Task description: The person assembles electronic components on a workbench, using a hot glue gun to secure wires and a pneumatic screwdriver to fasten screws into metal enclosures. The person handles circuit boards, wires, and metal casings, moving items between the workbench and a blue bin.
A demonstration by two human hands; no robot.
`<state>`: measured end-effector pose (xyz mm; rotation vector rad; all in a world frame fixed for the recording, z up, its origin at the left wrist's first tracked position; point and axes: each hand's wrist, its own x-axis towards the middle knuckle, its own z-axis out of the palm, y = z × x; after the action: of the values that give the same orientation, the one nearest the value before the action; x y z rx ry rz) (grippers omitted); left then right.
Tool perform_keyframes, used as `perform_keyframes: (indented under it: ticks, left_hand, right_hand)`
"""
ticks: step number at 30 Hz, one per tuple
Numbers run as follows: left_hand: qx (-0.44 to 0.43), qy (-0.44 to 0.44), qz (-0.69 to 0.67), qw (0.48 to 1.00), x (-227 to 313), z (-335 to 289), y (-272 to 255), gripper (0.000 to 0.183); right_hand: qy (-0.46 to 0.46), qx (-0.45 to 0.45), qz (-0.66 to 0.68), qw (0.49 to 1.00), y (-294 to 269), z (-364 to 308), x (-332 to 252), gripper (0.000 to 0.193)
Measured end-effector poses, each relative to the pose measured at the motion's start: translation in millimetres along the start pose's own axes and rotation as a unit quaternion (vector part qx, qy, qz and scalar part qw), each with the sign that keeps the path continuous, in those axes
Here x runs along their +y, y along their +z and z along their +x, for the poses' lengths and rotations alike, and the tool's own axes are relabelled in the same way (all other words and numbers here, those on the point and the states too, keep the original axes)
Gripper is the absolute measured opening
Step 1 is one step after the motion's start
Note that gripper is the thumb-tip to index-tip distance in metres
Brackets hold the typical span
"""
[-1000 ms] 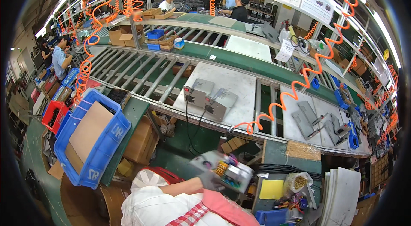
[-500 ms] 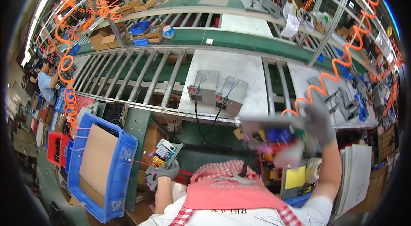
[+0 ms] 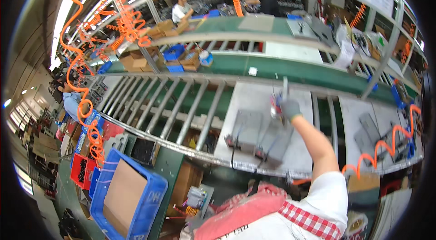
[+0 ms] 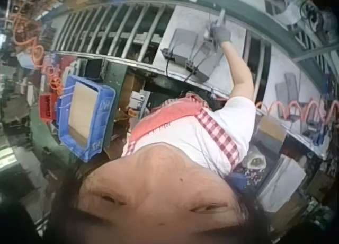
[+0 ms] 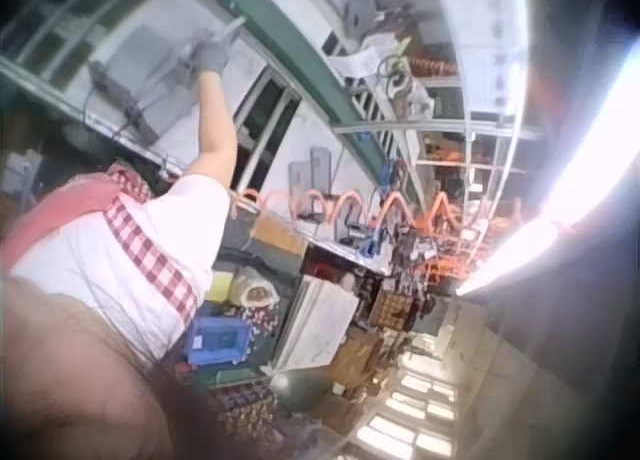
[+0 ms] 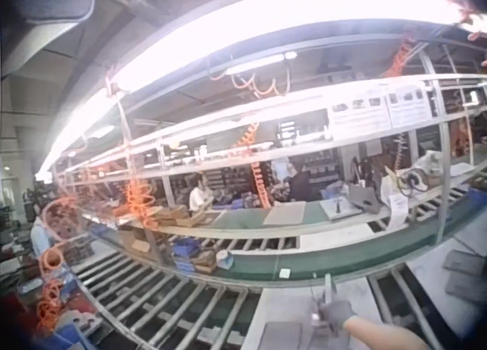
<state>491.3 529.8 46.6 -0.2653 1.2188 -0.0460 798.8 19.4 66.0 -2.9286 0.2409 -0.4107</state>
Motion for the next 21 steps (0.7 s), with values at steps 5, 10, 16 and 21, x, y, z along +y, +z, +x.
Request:
perform_keyframes:
  ticks: [5,10,16,21]
  left_hand:
    - [-0.017,0.173,0.121,0.977,-28.0,4.2,50.6,0.025]
    - [-0.221,0.126,0.297,0.92,-71.3,29.1,132.0,0.038]
    - [-0.468,0.237,0.705,0.478,-153.1,62.9,233.8,0.056]
    - [-0.547,-0.202,0.692,0.425,-233.1,55.4,299.9,0.068]
  right_hand:
    - [-0.195,-0.494,-0.127,0.838,-31.4,-20.1,-21.4,0.037]
    - [-0.14,-0.355,0.149,0.912,-61.8,7.2,-18.7,0.039]
    - [-0.046,-0.393,0.525,0.754,-116.1,14.8,-56.1,0.055]
    - [0.047,-0.246,0.709,0.659,-154.5,9.6,-61.0,0.07]
